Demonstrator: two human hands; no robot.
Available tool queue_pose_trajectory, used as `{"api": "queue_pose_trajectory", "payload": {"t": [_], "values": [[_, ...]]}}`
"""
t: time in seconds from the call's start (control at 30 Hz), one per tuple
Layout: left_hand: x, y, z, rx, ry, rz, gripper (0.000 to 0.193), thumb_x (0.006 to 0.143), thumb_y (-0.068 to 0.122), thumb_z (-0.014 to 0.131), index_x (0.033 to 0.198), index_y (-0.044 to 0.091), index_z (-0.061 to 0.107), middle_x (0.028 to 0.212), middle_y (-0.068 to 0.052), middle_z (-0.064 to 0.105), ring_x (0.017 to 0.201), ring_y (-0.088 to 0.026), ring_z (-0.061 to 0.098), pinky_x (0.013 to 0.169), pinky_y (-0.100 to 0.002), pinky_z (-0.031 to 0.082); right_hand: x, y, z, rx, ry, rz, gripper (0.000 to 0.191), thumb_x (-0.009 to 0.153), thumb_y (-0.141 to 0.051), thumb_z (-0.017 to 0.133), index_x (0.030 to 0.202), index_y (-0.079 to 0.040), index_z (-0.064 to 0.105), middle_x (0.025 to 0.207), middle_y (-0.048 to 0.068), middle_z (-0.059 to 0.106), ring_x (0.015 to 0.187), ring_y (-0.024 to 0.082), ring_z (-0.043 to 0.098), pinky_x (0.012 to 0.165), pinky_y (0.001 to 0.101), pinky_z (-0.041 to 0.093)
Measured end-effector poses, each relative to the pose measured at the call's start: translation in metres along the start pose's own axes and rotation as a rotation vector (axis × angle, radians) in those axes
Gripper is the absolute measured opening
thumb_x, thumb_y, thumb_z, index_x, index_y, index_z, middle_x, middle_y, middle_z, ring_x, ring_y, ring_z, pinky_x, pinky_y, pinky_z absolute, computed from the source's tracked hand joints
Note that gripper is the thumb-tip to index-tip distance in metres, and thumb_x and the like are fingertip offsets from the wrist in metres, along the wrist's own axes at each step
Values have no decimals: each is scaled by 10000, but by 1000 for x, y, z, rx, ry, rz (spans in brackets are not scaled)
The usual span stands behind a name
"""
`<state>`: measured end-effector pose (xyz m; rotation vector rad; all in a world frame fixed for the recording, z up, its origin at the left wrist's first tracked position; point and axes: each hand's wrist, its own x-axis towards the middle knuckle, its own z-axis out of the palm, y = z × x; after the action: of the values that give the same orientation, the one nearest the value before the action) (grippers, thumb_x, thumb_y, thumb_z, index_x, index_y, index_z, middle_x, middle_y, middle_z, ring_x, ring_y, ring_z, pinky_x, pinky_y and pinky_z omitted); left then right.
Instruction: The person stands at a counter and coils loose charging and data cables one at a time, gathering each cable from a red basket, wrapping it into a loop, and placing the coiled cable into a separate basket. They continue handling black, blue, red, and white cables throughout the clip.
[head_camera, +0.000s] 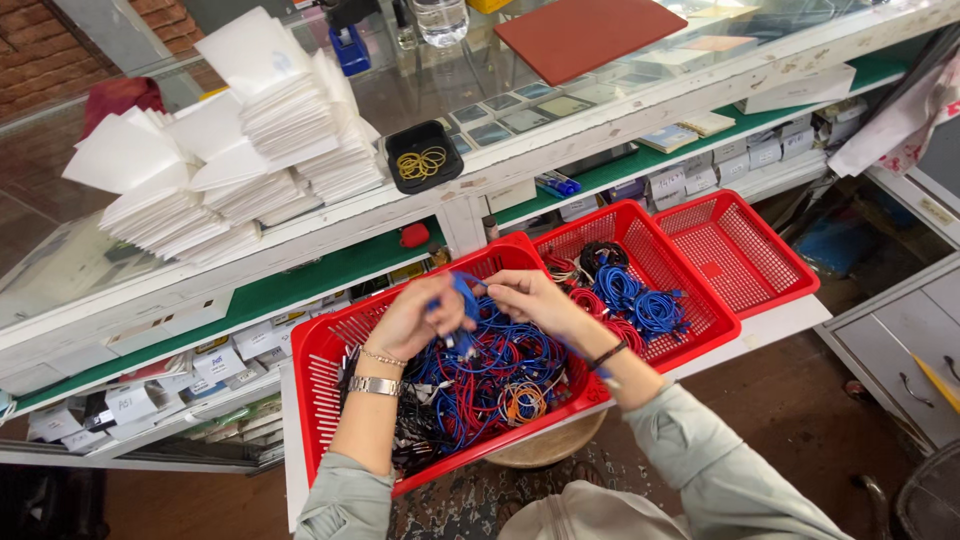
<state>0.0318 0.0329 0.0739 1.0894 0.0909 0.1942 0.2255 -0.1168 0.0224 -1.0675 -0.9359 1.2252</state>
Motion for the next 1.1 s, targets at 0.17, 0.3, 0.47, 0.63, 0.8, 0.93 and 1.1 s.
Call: {"api": "queue_pose_trajectory", "payload": {"t": [0.17,0.3,0.47,0.63,0.8,0.93,1.1], "values": [[46,-19,17,431,465,294,387,1070,372,477,910,53,626,790,-43,637,759,-180,676,808,-396,561,-27,22,54,-316,87,-79,300,1049,-186,527,1252,-33,686,741,-15,577,680,104,561,646,285,517],[47,-22,28,1040,465,156,483,1054,431,469,806,70,673,702,-37,639,722,-210,674,754,-401,544,-39,-15,40,-683,-29,-83,242,1006,-183,567,1183,-65,682,792,44,681,682,148,645,653,318,554],[51,-41,41,960,285,-231,666,1048,516,437,582,74,614,474,-8,507,513,-202,593,654,-385,576,-51,-72,-30,-1148,123,-427,177,936,-225,688,1010,-70,731,919,98,737,868,267,676,787,360,546],[89,-78,62,-20,179,-86,641,1083,551,484,601,130,509,474,38,415,432,-116,458,642,-366,587,-66,-49,-51,-856,377,-437,246,1011,-223,606,1171,-76,724,995,61,762,962,200,650,854,314,515],[135,-126,85,-64,482,-103,610,994,528,600,597,71,529,512,-23,486,468,-163,530,611,-386,584,-84,-7,-69,-276,477,-136,425,1051,-253,545,1368,18,625,958,18,702,891,70,596,811,256,504],[169,-169,96,42,738,-33,502,964,450,709,684,51,592,604,-29,533,505,-157,511,559,-378,491,-97,2,-96,-202,470,34,395,1016,-211,579,1352,-10,634,983,2,723,855,64,600,792,251,515],[205,-201,101,405,947,-37,356,1030,396,607,971,46,643,921,-76,664,897,-208,628,874,-410,509,-77,-3,-152,-472,625,203,344,975,-194,633,1269,-34,712,933,32,779,717,107,637,691,278,557]]}}
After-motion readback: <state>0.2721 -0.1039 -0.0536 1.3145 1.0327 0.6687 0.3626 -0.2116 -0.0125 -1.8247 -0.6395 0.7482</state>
